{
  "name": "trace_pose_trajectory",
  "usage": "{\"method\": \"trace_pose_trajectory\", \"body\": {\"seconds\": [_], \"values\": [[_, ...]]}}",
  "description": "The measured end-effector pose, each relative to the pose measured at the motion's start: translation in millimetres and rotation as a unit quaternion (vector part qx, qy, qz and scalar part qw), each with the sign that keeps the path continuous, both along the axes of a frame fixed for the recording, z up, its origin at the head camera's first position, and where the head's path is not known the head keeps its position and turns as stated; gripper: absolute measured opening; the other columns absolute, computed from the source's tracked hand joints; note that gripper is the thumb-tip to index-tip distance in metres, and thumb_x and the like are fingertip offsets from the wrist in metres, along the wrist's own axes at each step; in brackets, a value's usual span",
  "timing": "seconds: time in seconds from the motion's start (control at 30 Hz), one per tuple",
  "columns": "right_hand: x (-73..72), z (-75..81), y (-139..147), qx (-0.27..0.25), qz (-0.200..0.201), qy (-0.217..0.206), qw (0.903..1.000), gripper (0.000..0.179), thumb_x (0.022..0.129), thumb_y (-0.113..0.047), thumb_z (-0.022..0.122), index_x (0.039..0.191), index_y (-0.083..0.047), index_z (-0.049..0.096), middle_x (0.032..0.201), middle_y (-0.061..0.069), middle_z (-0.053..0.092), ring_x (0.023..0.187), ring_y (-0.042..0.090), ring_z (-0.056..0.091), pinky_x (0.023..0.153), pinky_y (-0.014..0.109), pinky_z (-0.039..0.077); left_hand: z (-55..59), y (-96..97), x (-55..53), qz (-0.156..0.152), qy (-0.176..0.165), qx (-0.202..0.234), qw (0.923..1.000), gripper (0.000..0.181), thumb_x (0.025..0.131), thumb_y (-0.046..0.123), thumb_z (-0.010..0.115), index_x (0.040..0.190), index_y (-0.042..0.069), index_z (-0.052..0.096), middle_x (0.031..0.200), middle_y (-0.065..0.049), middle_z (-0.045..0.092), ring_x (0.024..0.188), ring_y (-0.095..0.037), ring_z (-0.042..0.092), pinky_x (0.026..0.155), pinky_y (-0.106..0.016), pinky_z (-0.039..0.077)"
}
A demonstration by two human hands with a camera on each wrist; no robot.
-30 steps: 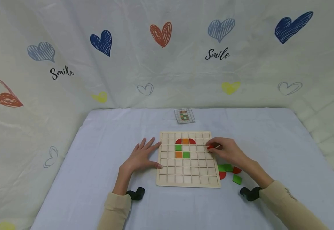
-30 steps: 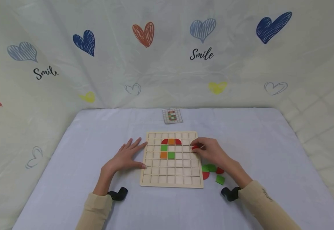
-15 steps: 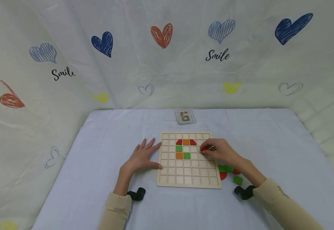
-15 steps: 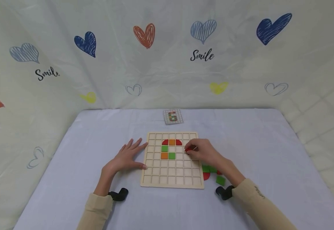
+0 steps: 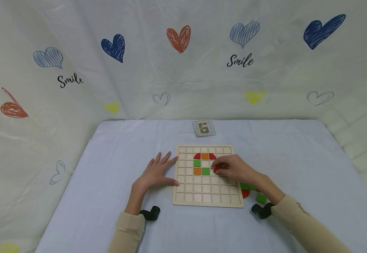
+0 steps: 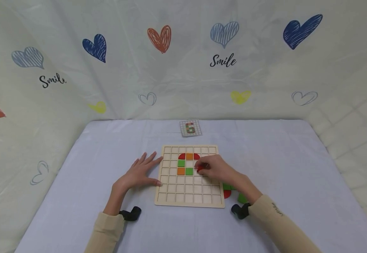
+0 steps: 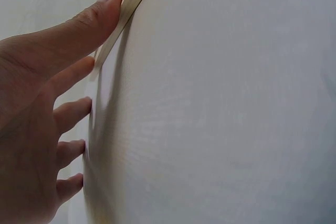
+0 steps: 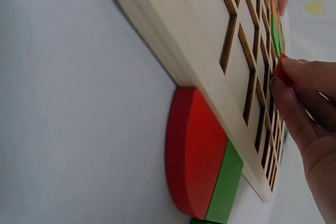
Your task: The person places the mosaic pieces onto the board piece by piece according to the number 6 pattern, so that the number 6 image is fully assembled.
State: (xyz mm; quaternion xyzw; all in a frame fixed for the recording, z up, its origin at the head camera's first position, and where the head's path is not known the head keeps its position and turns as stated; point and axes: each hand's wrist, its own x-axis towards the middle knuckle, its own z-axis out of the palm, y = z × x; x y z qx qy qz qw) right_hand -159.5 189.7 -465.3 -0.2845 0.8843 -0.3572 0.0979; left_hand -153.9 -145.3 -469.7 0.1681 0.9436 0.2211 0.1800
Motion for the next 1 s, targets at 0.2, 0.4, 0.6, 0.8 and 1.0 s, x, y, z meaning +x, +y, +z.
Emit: {"method": "trace_pose_trajectory", "body": {"seconds": [0.2,0.4,0.6,0.8,1.0], "values": [[-2.0,-0.2,-3.7,0.009,0.012,0.000,0.9999,0.020,0.090,-0.001,0.076,0.109,-0.007,0.075,0.101,-0.001,0.076,0.090,0.013,0.069,0.080,0.026,0.059,-0.5,0.1,0.0,0.001,0.001,0.000,1.0000,0.101,0.078,0.054,0.085,0.162,0.029,0.035,0.173,-0.004,0.016,0.160,-0.038,-0.001,0.128,-0.061,0.006],[0.2,2.3,-5.8,0.011,0.011,0.014,0.9998,0.020,0.089,0.000,0.076,0.108,-0.004,0.075,0.102,0.002,0.076,0.090,0.016,0.070,0.080,0.028,0.060,-0.2,0.5,-0.3,0.001,0.001,-0.005,1.0000,0.101,0.078,0.054,0.085,0.162,0.030,0.034,0.173,-0.004,0.016,0.160,-0.038,0.000,0.128,-0.061,0.006],[1.2,2.3,-6.6,0.016,0.003,0.020,0.9997,0.018,0.089,0.001,0.076,0.107,-0.004,0.077,0.101,0.004,0.076,0.091,0.017,0.071,0.080,0.030,0.061,-0.3,0.7,-0.9,-0.001,0.003,-0.006,1.0000,0.101,0.078,0.054,0.085,0.162,0.028,0.035,0.173,-0.005,0.017,0.160,-0.039,0.001,0.128,-0.062,0.007],[3.4,1.8,-5.2,0.010,-0.003,0.013,0.9999,0.017,0.090,0.001,0.076,0.106,-0.005,0.077,0.101,0.003,0.076,0.092,0.017,0.071,0.081,0.028,0.060,-0.5,0.6,0.3,-0.003,0.001,-0.004,1.0000,0.102,0.078,0.053,0.086,0.162,0.026,0.035,0.173,-0.006,0.017,0.160,-0.040,0.002,0.127,-0.062,0.008],[4.9,2.4,0.6,0.016,-0.021,0.011,0.9996,0.016,0.091,-0.004,0.076,0.106,-0.009,0.077,0.102,-0.001,0.075,0.092,0.014,0.068,0.084,0.032,0.061,0.1,-0.2,-0.3,-0.004,-0.003,-0.004,1.0000,0.101,0.079,0.054,0.084,0.163,0.029,0.033,0.174,-0.004,0.015,0.160,-0.038,-0.001,0.128,-0.061,0.006]]}}
